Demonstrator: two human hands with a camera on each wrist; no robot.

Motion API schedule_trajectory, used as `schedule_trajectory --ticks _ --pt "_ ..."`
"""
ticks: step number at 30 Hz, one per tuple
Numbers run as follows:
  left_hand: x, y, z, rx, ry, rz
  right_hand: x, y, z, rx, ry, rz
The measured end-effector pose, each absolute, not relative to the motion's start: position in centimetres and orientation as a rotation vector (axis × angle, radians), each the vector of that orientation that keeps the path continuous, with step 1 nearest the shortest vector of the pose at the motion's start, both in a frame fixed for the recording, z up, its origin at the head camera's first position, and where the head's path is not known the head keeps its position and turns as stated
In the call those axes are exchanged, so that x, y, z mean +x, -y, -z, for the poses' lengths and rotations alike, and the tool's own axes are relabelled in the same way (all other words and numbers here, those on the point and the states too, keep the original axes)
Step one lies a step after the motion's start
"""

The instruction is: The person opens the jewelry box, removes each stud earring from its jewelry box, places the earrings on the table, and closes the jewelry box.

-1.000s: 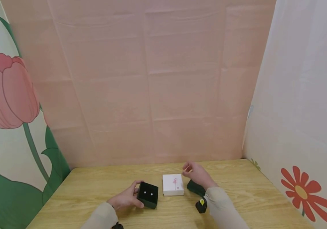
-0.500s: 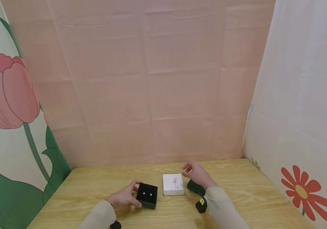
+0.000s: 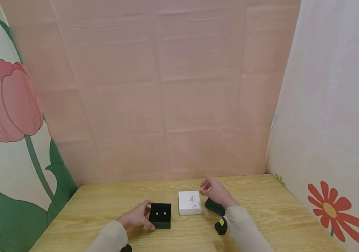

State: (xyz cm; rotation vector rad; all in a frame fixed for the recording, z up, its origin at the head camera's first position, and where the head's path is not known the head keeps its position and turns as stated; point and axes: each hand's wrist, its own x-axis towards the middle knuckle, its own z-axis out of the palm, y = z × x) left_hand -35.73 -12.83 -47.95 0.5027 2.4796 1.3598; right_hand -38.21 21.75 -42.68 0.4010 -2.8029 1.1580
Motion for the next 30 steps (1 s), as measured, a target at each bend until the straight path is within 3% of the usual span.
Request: schedule_trajectory --ticks 15,30 --pt "-35.6 12.7 47.9 0.463 -2.53 -1.318 -37.8 -19.6 41.8 0.453 2.826 -1.099" --pt "-35.4 12.5 47.8 0.462 -2.575 -1.296 -36.0 -13.6 41.0 0.723 2.82 -1.087"
